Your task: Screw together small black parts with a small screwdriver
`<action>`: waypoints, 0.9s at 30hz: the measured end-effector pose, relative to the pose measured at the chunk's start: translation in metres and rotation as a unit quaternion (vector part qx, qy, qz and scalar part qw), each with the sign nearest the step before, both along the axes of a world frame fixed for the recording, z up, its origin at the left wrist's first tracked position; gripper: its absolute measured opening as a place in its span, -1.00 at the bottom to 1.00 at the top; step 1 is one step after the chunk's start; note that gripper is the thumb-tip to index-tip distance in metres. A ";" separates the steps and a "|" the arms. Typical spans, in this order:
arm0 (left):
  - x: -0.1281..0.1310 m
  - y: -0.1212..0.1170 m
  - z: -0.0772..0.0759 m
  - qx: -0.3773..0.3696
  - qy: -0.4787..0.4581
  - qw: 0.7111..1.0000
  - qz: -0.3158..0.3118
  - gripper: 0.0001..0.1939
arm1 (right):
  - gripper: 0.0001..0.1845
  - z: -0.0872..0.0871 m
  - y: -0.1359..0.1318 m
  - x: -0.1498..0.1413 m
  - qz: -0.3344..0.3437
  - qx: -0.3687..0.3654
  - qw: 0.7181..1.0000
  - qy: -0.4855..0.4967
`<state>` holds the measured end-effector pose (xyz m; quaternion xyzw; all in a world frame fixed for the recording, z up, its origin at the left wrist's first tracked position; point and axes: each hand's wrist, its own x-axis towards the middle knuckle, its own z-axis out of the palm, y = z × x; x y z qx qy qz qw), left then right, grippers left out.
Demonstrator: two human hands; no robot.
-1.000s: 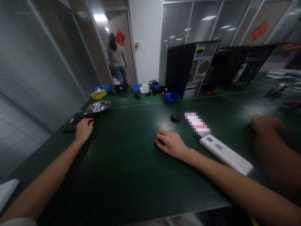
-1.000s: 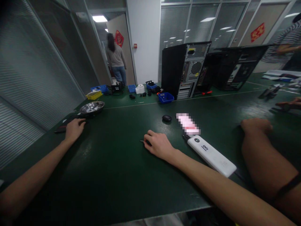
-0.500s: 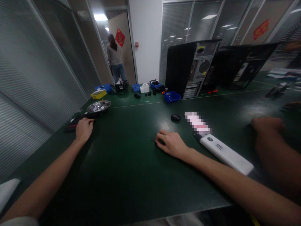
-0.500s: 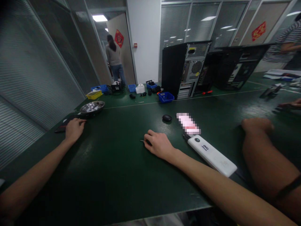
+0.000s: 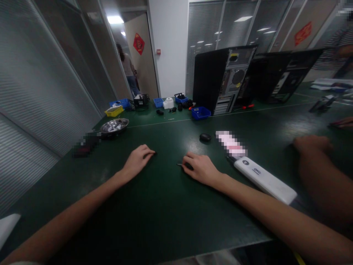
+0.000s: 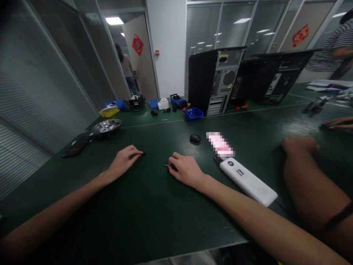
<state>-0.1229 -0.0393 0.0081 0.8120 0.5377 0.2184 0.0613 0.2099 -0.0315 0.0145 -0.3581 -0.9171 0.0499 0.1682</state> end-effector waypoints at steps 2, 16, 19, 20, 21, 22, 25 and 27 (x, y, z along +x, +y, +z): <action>0.046 -0.029 0.001 -0.016 -0.027 0.994 -0.109 -0.70 | -0.82 -0.003 0.000 0.000 -0.010 0.002 1.000 0.005; 0.078 -0.054 0.007 -0.085 -0.143 0.982 -0.093 -0.84 | -0.86 0.004 -0.009 -0.001 0.025 -0.040 0.996 0.082; 0.081 -0.056 0.009 -0.096 -0.152 0.982 -0.061 -0.81 | -0.87 0.006 -0.011 -0.001 0.058 -0.053 0.995 0.061; 0.081 -0.057 0.009 -0.098 -0.153 0.982 -0.054 -0.79 | -0.88 0.007 -0.011 0.000 0.066 -0.058 0.995 0.051; 0.081 -0.057 0.010 -0.099 -0.153 0.982 -0.052 -0.78 | -0.88 0.008 -0.012 0.000 0.071 -0.061 0.995 0.043; 0.082 -0.056 0.010 -0.102 -0.152 0.982 -0.053 -0.77 | -0.89 0.009 -0.012 0.000 0.075 -0.063 0.995 0.037; 0.081 -0.055 0.011 -0.110 -0.153 0.980 -0.065 -0.79 | -0.89 0.012 -0.012 0.000 0.078 -0.066 0.994 0.032; 0.081 -0.055 0.011 -0.114 -0.154 0.979 -0.070 -0.80 | -0.88 0.014 -0.012 0.000 0.079 -0.070 0.994 0.032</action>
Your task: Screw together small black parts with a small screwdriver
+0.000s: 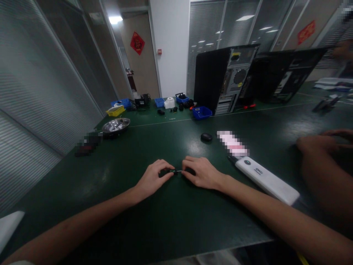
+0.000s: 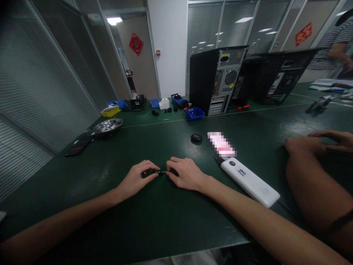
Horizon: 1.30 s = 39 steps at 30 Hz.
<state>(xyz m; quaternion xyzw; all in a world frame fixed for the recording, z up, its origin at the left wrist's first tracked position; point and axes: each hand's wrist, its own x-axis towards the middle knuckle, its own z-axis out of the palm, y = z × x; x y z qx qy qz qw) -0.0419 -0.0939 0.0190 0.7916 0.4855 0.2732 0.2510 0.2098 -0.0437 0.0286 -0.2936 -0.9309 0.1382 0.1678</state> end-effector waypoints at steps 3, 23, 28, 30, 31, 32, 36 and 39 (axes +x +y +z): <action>0.000 0.000 -0.001 -0.003 -0.002 1.000 0.002 -0.79 | -0.87 0.002 0.000 0.000 -0.002 -0.008 1.000 -0.002; -0.001 -0.001 -0.004 0.017 -0.021 0.998 -0.054 -0.78 | -0.84 -0.006 -0.005 -0.004 0.024 0.037 0.999 -0.011; -0.001 0.000 -0.002 0.014 -0.047 0.997 -0.054 -0.80 | -0.83 -0.008 -0.004 -0.005 0.029 0.016 0.999 0.021; -0.001 -0.001 -0.001 0.013 -0.051 0.997 -0.052 -0.80 | -0.82 -0.009 -0.004 -0.004 0.032 0.010 0.999 0.026; 0.000 -0.001 -0.001 0.013 -0.048 0.997 -0.052 -0.79 | -0.82 -0.008 -0.004 -0.005 0.033 0.011 0.999 0.024; 0.000 -0.002 -0.001 0.014 -0.042 0.998 -0.053 -0.79 | -0.82 -0.008 -0.005 -0.005 0.034 0.015 0.999 0.019; 0.001 -0.004 -0.003 0.030 -0.012 0.998 -0.061 -0.76 | -0.81 -0.006 -0.007 -0.007 0.042 0.027 0.999 0.003; 0.001 -0.005 -0.004 0.041 0.009 0.998 -0.050 -0.72 | -0.79 -0.005 -0.007 -0.007 0.033 0.025 0.999 0.011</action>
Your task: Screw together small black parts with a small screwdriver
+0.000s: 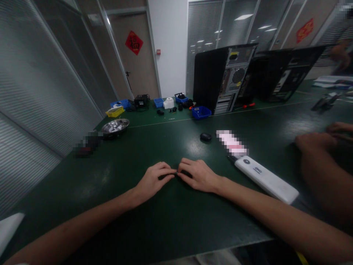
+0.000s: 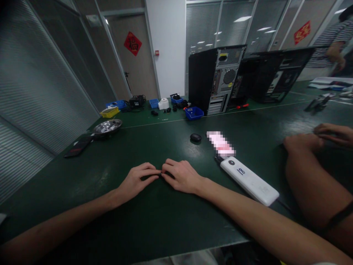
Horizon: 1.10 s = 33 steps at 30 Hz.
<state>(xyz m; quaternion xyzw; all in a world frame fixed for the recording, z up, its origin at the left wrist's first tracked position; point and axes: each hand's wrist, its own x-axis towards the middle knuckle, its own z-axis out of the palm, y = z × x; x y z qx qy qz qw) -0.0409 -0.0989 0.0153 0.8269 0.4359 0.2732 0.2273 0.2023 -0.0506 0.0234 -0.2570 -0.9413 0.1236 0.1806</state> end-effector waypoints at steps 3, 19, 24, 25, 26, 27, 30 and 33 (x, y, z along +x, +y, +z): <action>0.000 -0.001 0.001 0.005 0.031 0.999 0.012 -0.63 | -0.81 0.000 0.004 0.002 -0.021 0.003 1.000 0.007; 0.004 -0.001 0.007 -0.025 0.051 0.998 -0.005 -0.67 | -0.84 0.000 0.013 0.007 -0.073 0.067 0.992 -0.074; 0.003 -0.002 0.009 -0.031 0.039 0.999 -0.005 -0.72 | -0.88 0.002 0.016 0.011 -0.085 0.024 0.996 -0.030; 0.002 -0.002 0.009 -0.031 0.038 0.999 -0.002 -0.71 | -0.88 0.002 0.017 0.011 -0.093 0.016 0.995 -0.015; 0.002 -0.003 0.009 -0.032 0.037 0.999 0.001 -0.71 | -0.87 0.002 0.018 0.012 -0.105 0.009 0.994 0.001; 0.002 -0.003 0.008 -0.034 0.037 0.999 0.002 -0.71 | -0.85 0.002 0.019 0.012 -0.118 0.004 0.993 0.017; 0.004 -0.001 0.007 -0.036 0.041 0.999 -0.001 -0.71 | -0.82 0.000 0.022 0.013 -0.150 -0.002 0.987 0.061; 0.013 0.004 0.006 -0.018 0.044 0.999 -0.003 -0.73 | -0.82 -0.005 0.025 0.011 -0.160 -0.006 0.983 0.089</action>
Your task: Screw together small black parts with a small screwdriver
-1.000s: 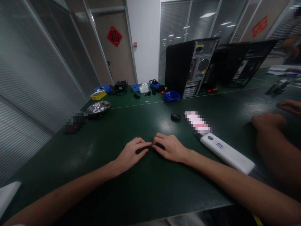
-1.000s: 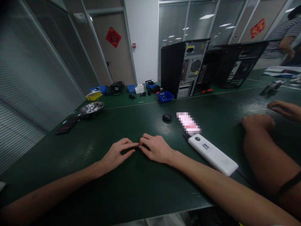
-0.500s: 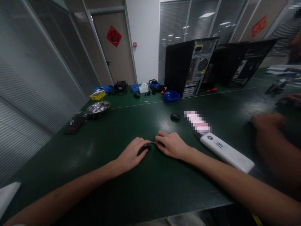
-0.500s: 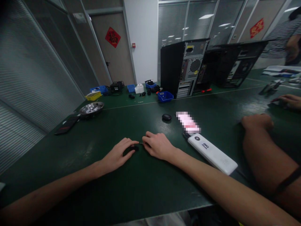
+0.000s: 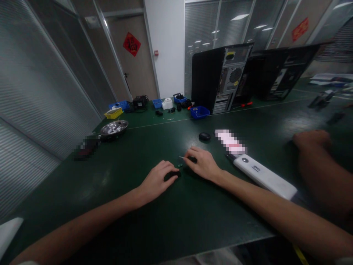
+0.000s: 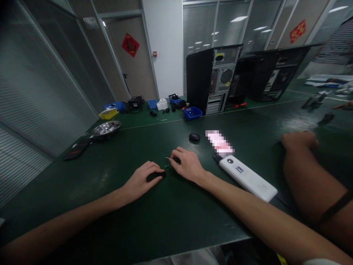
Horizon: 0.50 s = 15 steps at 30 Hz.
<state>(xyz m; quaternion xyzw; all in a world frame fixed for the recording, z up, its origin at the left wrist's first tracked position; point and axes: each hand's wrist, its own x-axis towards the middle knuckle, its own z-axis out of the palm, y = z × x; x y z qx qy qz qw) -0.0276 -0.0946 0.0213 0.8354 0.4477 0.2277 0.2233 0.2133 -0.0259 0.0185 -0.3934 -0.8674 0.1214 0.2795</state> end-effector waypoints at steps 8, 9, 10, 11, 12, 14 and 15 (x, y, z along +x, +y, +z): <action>0.010 0.027 -0.010 0.044 0.010 0.999 -0.011 -0.72 | -0.84 -0.006 -0.001 -0.003 0.009 -0.002 1.000 0.005; 0.003 0.033 -0.012 0.050 0.017 0.999 -0.006 -0.70 | -0.84 -0.006 -0.001 -0.002 0.010 -0.004 1.000 0.004; -0.008 0.040 -0.014 0.057 0.027 0.998 0.005 -0.69 | -0.84 -0.006 -0.001 -0.001 0.011 -0.007 1.000 0.002; -0.022 0.049 -0.016 0.065 0.042 0.997 0.027 -0.68 | -0.84 -0.006 -0.001 -0.001 0.012 -0.011 1.000 0.000; -0.038 0.059 -0.017 0.072 0.061 0.994 0.058 -0.66 | -0.84 -0.005 -0.001 0.000 0.014 -0.015 1.000 -0.002; -0.078 0.080 -0.017 0.082 0.119 0.979 0.145 -0.64 | -0.83 -0.005 -0.001 0.001 0.017 -0.022 1.000 -0.003; -0.101 0.089 -0.015 0.084 0.135 0.970 0.183 -0.64 | -0.83 -0.004 -0.001 0.001 0.019 -0.025 0.999 -0.004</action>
